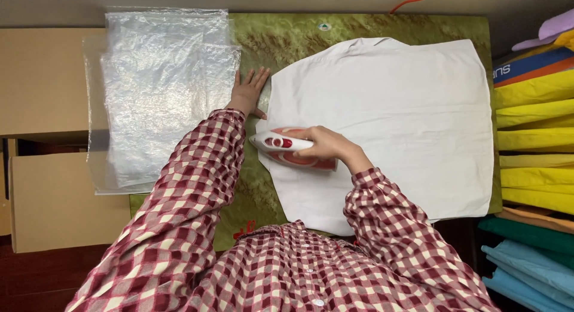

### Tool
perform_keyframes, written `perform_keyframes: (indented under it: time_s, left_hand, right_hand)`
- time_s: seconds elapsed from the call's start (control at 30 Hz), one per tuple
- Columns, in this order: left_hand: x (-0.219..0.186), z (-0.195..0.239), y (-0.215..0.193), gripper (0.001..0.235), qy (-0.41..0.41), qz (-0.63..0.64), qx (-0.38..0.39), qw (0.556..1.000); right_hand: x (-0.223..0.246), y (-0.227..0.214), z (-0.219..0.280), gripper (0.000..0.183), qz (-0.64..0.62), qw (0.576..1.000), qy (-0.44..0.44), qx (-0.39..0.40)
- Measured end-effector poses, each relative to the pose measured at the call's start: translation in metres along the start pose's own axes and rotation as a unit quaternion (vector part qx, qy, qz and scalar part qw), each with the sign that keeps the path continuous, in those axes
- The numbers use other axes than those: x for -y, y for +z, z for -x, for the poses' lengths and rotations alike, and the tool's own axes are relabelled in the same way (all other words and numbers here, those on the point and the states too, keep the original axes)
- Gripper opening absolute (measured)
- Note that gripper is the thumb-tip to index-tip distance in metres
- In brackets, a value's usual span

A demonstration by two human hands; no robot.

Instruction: The person irons a white shirt on a green table, then folds it neatly. They place the folded shirt into a clear plastic bag and pack it into a cardboard box, closing the box at the end.

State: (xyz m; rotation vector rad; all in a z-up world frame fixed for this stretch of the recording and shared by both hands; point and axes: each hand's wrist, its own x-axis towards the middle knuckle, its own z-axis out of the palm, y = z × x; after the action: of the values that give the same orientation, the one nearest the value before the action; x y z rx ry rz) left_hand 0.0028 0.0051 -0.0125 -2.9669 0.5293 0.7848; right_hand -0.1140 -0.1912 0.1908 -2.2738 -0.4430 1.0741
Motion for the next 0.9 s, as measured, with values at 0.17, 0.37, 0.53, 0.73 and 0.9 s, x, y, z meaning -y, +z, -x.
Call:
perform_keyframes:
  time_s: [0.17, 0.37, 0.53, 0.73, 0.9]
  left_hand:
    - [-0.002, 0.004, -0.001, 0.143, -0.007, 0.012, -0.014, 1.000]
    - [0.003, 0.004, 0.005, 0.147, -0.008, 0.071, -0.017, 0.997]
    - [-0.023, 0.042, 0.009, 0.141, -0.069, 0.241, -0.084, 0.964]
    - [-0.144, 0.116, 0.076, 0.068, 0.001, 0.362, -0.286, 0.887]
    - [-0.174, 0.117, 0.111, 0.077, -0.105, 0.233, -0.257, 0.932]
  right_hand:
    - [-0.033, 0.016, -0.013, 0.062, 0.034, 0.999, 0.000, -0.041]
    - [-0.052, 0.036, 0.031, 0.057, -0.089, 0.996, 0.026, -0.014]
    - [-0.112, 0.077, 0.057, 0.056, -0.195, 0.978, 0.031, -0.068]
    - [-0.135, 0.109, 0.063, 0.071, -0.262, 0.920, 0.065, -0.283]
    - [-0.154, 0.111, 0.074, 0.057, -0.272, 0.894, 0.042, -0.354]
